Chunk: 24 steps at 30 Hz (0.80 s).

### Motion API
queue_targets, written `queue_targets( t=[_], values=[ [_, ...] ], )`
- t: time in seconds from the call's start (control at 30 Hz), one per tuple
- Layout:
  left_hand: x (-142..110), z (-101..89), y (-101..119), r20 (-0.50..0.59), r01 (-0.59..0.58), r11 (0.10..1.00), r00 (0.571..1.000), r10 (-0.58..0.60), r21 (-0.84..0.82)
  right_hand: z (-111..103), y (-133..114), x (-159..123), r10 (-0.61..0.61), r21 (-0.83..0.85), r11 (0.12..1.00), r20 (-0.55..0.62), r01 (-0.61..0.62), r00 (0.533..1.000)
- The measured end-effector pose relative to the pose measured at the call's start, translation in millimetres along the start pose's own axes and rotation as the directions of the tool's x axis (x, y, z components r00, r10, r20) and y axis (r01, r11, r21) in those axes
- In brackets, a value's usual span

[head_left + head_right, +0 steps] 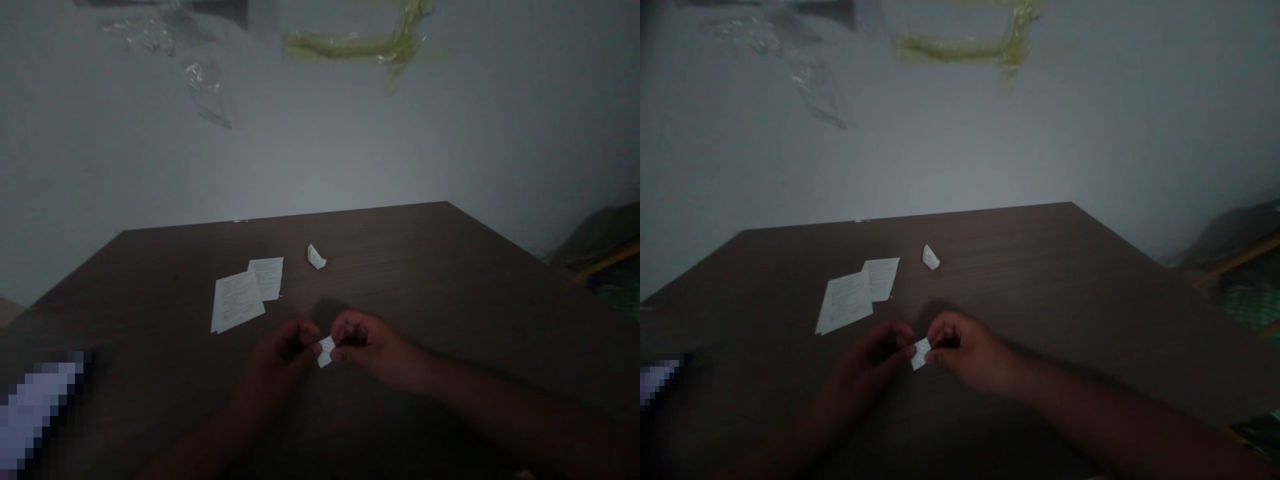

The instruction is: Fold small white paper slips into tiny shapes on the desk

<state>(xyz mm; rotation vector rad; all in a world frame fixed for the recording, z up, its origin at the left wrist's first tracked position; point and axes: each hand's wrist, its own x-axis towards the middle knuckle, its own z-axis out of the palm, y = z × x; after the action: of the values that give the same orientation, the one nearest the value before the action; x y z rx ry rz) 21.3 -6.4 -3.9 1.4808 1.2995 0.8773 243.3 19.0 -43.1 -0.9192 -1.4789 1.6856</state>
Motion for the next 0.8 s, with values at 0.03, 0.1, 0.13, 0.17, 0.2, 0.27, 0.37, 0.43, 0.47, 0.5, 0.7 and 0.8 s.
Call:
queue_targets(
  t=[0.03,0.1,0.13,0.17,0.2,0.27,0.37,0.43,0.47,0.5,0.7,0.8],
  values=[
    [-2,-0.8,0,0.019,-0.095,0.992,0.995,0.094,0.079,-1,0,0,-0.007,-0.030,1.000,0.014,0.008,1.000],
    [-6,-1.4,-2,0.089,-0.280,0.930,0.960,0.266,0.238,-4,-3,-2,-0.044,-0.141,0.989,0.068,0.054,0.997],
    [-8,-1.2,-3,0.121,-0.342,0.898,0.939,0.321,0.275,-5,-5,-4,-0.070,-0.217,0.972,0.111,0.093,0.991],
    [-9,-0.6,-5,0.135,-0.385,0.877,0.923,0.360,0.289,-5,-7,-5,-0.094,-0.295,0.946,0.155,0.137,0.983],
    [-10,0.2,-7,0.130,-0.397,0.867,0.918,0.375,0.302,-6,-9,-7,-0.114,-0.361,0.915,0.198,0.180,0.974],
    [-11,1.9,-8,0.135,-0.409,0.856,0.912,0.387,0.316,-5,-13,-9,-0.134,-0.435,0.870,0.247,0.234,0.960],
    [-11,2.7,-7,0.152,-0.412,0.860,0.911,0.383,0.300,-2,-15,-10,-0.153,-0.434,0.871,0.210,0.232,0.966],
    [-11,2.1,-4,0.118,-0.387,0.879,0.922,0.369,0.278,0,-14,-9,-0.162,-0.411,0.889,0.131,0.202,0.978],
    [-10,1.8,-2,0.095,-0.362,0.892,0.932,0.349,0.271,0,-12,-9,-0.160,-0.398,0.899,0.090,0.183,0.983],
    [-10,1.5,-1,0.080,-0.338,0.904,0.941,0.329,0.263,0,-11,-8,-0.151,-0.383,0.910,0.054,0.160,0.987],
    [-6,0.0,0,0.126,-0.244,0.934,0.968,0.218,0.260,-3,-12,-6,-0.123,-0.423,0.896,0.061,0.137,0.991],
    [-6,-2.2,-2,0.158,-0.248,0.926,0.965,0.210,0.285,-4,-18,-8,-0.186,-0.516,0.815,0.197,0.264,0.962]
  ],
)
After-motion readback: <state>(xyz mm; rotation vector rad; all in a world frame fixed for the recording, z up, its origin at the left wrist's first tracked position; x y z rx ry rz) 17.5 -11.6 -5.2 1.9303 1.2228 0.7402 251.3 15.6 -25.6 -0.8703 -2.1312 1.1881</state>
